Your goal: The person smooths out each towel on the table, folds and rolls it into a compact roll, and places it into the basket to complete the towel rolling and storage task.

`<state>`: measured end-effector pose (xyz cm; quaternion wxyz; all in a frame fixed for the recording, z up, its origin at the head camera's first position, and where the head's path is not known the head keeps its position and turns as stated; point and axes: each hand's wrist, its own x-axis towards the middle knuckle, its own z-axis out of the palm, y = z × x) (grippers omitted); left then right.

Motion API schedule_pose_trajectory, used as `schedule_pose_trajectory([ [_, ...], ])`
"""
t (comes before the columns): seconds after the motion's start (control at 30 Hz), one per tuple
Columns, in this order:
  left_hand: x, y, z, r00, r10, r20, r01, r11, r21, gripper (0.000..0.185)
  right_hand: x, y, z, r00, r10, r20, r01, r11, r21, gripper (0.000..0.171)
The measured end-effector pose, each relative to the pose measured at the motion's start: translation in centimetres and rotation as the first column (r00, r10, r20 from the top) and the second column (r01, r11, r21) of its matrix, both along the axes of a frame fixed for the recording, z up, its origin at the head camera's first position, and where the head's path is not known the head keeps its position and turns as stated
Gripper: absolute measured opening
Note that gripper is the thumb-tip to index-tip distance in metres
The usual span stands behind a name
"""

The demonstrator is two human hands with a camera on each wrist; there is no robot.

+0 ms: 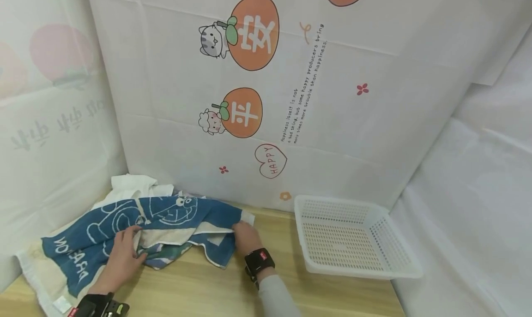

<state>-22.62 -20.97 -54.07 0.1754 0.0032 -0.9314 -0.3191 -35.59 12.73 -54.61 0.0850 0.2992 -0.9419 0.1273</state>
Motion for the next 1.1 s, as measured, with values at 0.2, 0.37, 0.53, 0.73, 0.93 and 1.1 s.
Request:
schedule_pose_trajectory([
  [0.2,0.5,-0.9,0.6,0.995,0.061,0.082,-0.053,0.994,-0.098,0.031,0.0,2.0,3.5,0.997,0.006,-0.078,-0.011,0.997,-0.073,0.016],
  [0.37,0.3,-1.8,0.2,0.998,-0.010,0.060,0.019,0.988,-0.154,0.014,0.9,4.6,8.3,0.989,-0.079,-0.126,0.065,0.991,-0.116,0.037],
  [0.53,0.0,-2.0,-0.2,0.998,-0.055,0.028,0.059,0.985,-0.162,0.056,2.5,6.4,13.4,0.991,-0.136,-0.020,0.130,0.974,-0.188,0.027],
  [0.73,0.5,-1.9,-0.7,0.989,-0.137,0.055,0.146,0.951,-0.271,0.049,4.6,8.0,16.7,0.992,-0.123,-0.026,0.112,0.956,-0.272,0.018],
  [0.93,1.2,-3.6,1.5,0.988,-0.101,0.119,0.125,0.968,-0.218,0.025,5.4,10.0,16.0,0.991,-0.131,-0.010,0.127,0.977,-0.172,0.023],
  [1.1,1.2,-7.3,5.4,0.992,-0.104,0.064,0.116,0.970,-0.212,0.035,4.2,11.8,14.9,0.987,-0.157,0.035,0.160,0.980,-0.117,0.013],
])
